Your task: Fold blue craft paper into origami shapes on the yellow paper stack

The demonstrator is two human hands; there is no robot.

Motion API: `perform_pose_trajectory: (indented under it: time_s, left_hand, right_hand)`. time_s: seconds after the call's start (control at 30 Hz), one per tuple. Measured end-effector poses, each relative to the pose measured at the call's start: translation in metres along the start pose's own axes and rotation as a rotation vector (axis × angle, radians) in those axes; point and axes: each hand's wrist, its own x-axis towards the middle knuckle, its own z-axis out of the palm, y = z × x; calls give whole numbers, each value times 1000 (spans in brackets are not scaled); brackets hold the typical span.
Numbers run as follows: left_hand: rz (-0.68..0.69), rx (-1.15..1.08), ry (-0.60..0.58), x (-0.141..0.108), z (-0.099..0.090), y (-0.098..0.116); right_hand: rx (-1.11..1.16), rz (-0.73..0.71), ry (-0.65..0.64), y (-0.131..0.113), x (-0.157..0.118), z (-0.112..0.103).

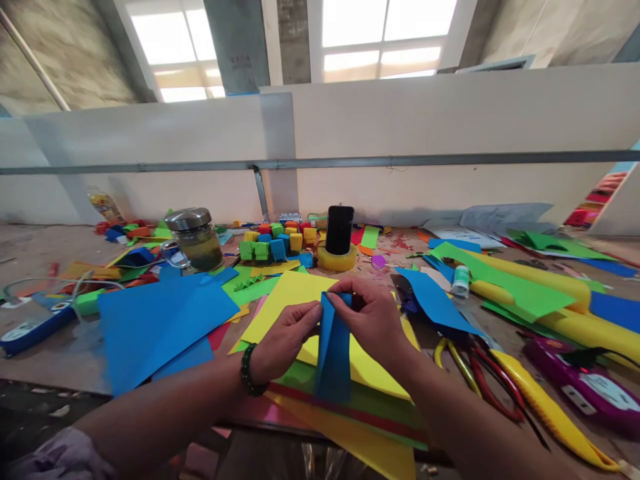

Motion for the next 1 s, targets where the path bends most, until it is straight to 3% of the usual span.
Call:
perform_pose_trajectory:
  time_s: [0.3,0.53,0.77,0.87,1.0]
  left_hand:
    - [-71,12,120,2,-9,-2]
    - [39,110,-11,-5,-6,8]
    - [-12,208,172,4,-13,-2]
    - [-72,180,144,7,-18,1]
    - [-167,156,72,8,-25,8]
  right_hand:
    - [-90,-40,58,2,3,-3]
    - [-98,-30,59,10,3,0]
    - [-60,16,45,15,-1,8]
    - [-8,63,-18,15,3,4]
    - [100,191,-196,17,10,-5]
